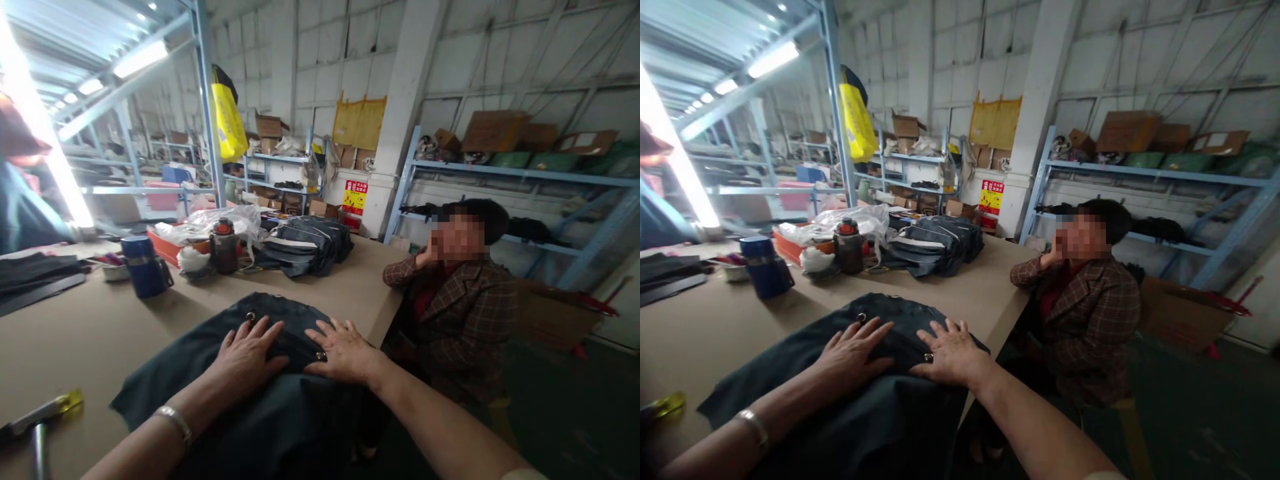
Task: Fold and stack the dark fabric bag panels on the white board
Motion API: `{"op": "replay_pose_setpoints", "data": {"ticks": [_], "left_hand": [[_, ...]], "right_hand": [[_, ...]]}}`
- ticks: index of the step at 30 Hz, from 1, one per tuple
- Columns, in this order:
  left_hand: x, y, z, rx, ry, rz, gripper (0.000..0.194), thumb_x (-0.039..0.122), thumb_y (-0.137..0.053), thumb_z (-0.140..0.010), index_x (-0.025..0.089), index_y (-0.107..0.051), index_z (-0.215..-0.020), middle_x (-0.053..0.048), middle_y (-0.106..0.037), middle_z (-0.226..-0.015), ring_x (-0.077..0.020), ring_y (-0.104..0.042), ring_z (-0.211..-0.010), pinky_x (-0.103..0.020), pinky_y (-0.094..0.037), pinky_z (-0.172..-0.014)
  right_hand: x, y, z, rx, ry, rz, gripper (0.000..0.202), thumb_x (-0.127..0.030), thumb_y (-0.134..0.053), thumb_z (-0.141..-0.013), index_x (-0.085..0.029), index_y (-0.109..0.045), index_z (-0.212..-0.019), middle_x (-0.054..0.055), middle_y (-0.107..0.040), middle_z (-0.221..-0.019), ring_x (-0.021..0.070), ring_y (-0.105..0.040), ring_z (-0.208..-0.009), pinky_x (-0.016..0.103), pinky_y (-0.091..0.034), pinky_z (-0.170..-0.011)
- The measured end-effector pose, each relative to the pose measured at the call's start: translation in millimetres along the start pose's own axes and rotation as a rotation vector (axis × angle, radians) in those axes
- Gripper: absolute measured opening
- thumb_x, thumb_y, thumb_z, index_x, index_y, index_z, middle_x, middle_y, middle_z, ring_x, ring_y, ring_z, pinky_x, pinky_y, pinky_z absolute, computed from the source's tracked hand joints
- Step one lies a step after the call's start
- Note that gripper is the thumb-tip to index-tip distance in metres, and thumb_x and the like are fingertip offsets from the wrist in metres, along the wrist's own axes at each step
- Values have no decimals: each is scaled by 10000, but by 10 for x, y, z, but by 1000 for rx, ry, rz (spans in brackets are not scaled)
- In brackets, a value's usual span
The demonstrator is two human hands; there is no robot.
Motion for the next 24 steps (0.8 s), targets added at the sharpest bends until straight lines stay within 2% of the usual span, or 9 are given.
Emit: {"op": "replay_pose_setpoints", "data": {"ticks": [3, 5, 8, 10, 12, 15, 19, 21, 24], "left_hand": [[-82, -461, -87, -124, 61, -38, 716, 492, -527, -785, 302, -294, -1434, -65, -113, -1529, -439, -119, -1358, -584, -159, -1070], [-47, -508, -40, -60, 30, -27, 727, 495, -512, -807, 270, -263, -1451, -90, -69, -1533, -442, -97, -1360, -570, -147, -1078], [2, -355, 12, -58, -51, 100, 756, 556, -542, -778, 270, -309, -1437, -83, -129, -1526, -417, -117, -1365, -556, -151, -1092], [26, -134, 83, -38, -114, 262, 589, 505, -496, -834, 187, -485, -1330, -113, -317, -1455, -315, -300, -1328, -452, -244, -1101], [81, 168, 262, 95, -159, 415, 447, 440, -447, -885, 140, -591, -1183, -108, -503, -1301, -209, -473, -1200, -336, -348, -1055], [324, 494, 697, 238, -278, 481, 381, 412, -451, -904, 138, -593, -1126, -89, -566, -1194, -165, -524, -1111, -297, -409, -992], [791, 458, 1120, 162, -466, 272, 517, 449, -573, -833, 181, -490, -1267, -99, -451, -1336, -261, -403, -1214, -430, -370, -1015], [931, 370, 1144, 147, -466, 204, 460, 395, -548, -857, 212, -479, -1273, -79, -435, -1347, -264, -391, -1204, -440, -369, -1000], [1011, 306, 1032, 156, -415, 230, 365, 285, -476, -895, 215, -480, -1253, -64, -483, -1264, -202, -447, -1116, -367, -397, -966]], "right_hand": [[209, -163, -5, 19, 16, -102, 831, -693, -507, -753, -227, -339, -1420, 135, -327, -1454, 345, -337, -1306, 519, -307, -1062], [283, -216, 1, 27, 36, -170, 786, -597, -537, -789, -169, -341, -1418, 146, -316, -1456, 271, -329, -1324, 411, -283, -1105], [375, -277, -22, 16, 63, -273, 779, -558, -520, -803, -131, -320, -1423, 152, -298, -1459, 249, -265, -1355, 412, -203, -1140], [421, -313, -22, 16, 63, -274, 775, -571, -506, -799, -143, -327, -1420, 143, -303, -1458, 261, -270, -1352, 437, -211, -1135], [435, -333, 10, 31, 56, -253, 770, -578, -496, -799, -154, -329, -1419, 136, -308, -1456, 265, -276, -1349, 445, -233, -1126], [416, -344, 55, 49, 45, -232, 761, -566, -494, -803, -153, -326, -1420, 133, -306, -1457, 259, -274, -1352, 428, -243, -1127], [406, -366, 29, 42, 45, -176, 742, -551, -487, -815, -166, -317, -1425, 118, -307, -1460, 254, -277, -1350, 421, -237, -1130], [415, -384, 6, 33, 48, -154, 737, -543, -479, -819, -161, -311, -1427, 118, -304, -1461, 260, -271, -1352, 432, -234, -1129], [429, -411, -16, 28, 45, -139, 733, -533, -472, -826, -141, -313, -1425, 132, -305, -1458, 264, -269, -1351, 429, -230, -1131]]}}
Point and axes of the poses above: each hand's wrist, its own z-axis away from the middle knuckle, its own y-axis out of the back of the hand, x = y × z, the point moved 5 cm from there along -z, towards the middle knuckle
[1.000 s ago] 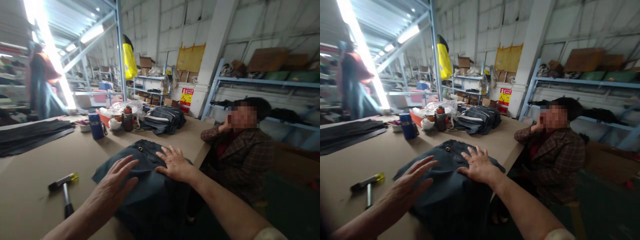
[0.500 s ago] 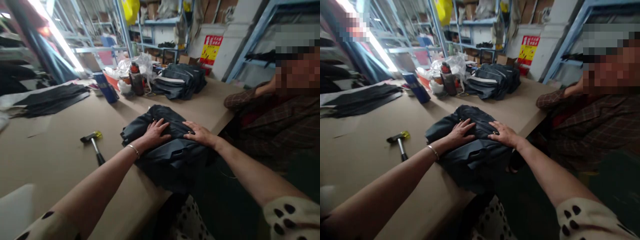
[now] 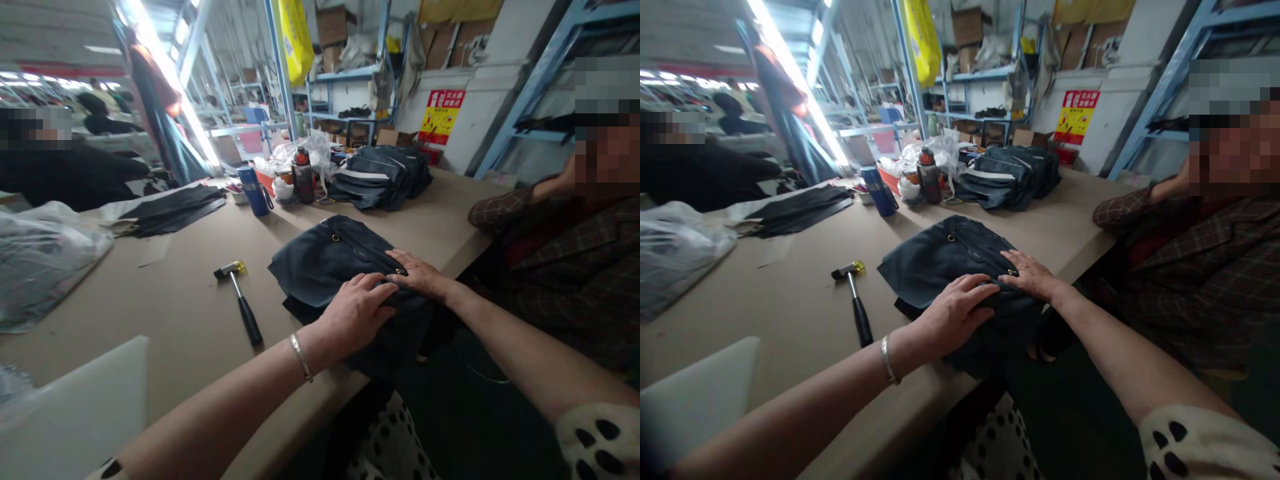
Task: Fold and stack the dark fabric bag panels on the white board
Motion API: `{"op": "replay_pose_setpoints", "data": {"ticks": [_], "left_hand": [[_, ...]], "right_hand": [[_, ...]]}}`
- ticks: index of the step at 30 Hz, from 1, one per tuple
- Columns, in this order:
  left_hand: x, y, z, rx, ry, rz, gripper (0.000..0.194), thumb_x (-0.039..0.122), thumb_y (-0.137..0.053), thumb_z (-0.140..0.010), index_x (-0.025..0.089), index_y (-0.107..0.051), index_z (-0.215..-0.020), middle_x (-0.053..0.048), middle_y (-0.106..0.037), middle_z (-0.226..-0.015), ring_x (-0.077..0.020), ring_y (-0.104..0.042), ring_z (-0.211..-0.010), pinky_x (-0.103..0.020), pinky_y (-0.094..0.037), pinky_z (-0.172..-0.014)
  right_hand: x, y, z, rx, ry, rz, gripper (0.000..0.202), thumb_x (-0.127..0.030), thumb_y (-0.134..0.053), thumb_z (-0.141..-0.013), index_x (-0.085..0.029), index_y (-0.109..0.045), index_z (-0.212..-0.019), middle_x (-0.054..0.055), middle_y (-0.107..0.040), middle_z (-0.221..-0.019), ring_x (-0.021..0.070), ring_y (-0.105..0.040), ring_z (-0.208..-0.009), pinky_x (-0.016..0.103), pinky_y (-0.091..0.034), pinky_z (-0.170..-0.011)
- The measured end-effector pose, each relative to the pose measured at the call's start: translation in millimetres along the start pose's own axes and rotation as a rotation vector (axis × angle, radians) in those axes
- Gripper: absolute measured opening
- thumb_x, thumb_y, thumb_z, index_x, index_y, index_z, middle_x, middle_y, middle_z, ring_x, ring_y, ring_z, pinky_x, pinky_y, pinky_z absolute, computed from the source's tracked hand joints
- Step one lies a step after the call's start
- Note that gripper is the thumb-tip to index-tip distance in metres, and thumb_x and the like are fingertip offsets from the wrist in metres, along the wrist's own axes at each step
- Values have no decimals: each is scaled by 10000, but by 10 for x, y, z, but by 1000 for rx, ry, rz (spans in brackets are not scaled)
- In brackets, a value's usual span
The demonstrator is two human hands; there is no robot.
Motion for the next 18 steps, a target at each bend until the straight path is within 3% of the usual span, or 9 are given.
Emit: {"op": "replay_pose_setpoints", "data": {"ticks": [3, 5, 9, 11, 16, 18], "left_hand": [[-8, -15, -137, -23, 5, -79, 502, 151, -467, -845, 260, -394, -1330, -53, -485, -1249, -209, -448, -1089, -378, -406, -928], [30, -24, -213, -80, -59, -177, 540, 113, -471, -795, 283, -418, -1305, -45, -492, -1239, -234, -442, -1074, -401, -409, -882], [84, -47, -293, -222, -186, -371, 206, 155, -440, -819, 184, -597, -949, -59, -590, -990, -236, -509, -921, -403, -405, -810], [73, -15, -283, -250, -200, -436, 191, 151, -407, -839, 159, -590, -893, -63, -594, -897, -216, -538, -817, -382, -413, -764], [10, 110, -169, -142, -194, -354, 142, 140, -438, -815, 182, -561, -871, -27, -561, -854, -175, -530, -756, -309, -401, -674], [-74, 138, -158, -45, -110, -223, 132, 125, -444, -802, 179, -556, -850, -16, -554, -851, -150, -518, -747, -275, -389, -652]], "right_hand": [[1, -20, -14, -7, -1, 1, 708, -512, -453, -843, -140, -307, -1428, 133, -297, -1462, 257, -273, -1350, 419, -229, -1133], [-8, -24, -24, -9, -1, -2, 693, -487, -447, -849, -142, -299, -1431, 126, -296, -1464, 251, -264, -1355, 414, -226, -1134], [-27, -18, -46, -4, 0, -5, 721, -502, -479, -828, -131, -312, -1424, 136, -318, -1450, 260, -273, -1350, 418, -241, -1126], [-27, -23, -59, 0, 3, -6, 740, -523, -489, -819, -125, -321, -1419, 156, -325, -1441, 274, -290, -1340, 434, -261, -1112], [-5, -60, -86, 16, 21, -17, 711, -514, -479, -833, -148, -318, -1421, 150, -333, -1437, 268, -293, -1339, 434, -255, -1110], [4, -70, -88, 21, 25, -23, 700, -517, -463, -843, -153, -315, -1423, 146, -333, -1436, 264, -292, -1339, 429, -246, -1114]]}}
Point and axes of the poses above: each hand's wrist, its own z-axis away from the middle knuckle, its own y-axis out of the back of the hand, x = y × z, the point moved 5 cm from there along -z, towards the middle knuckle
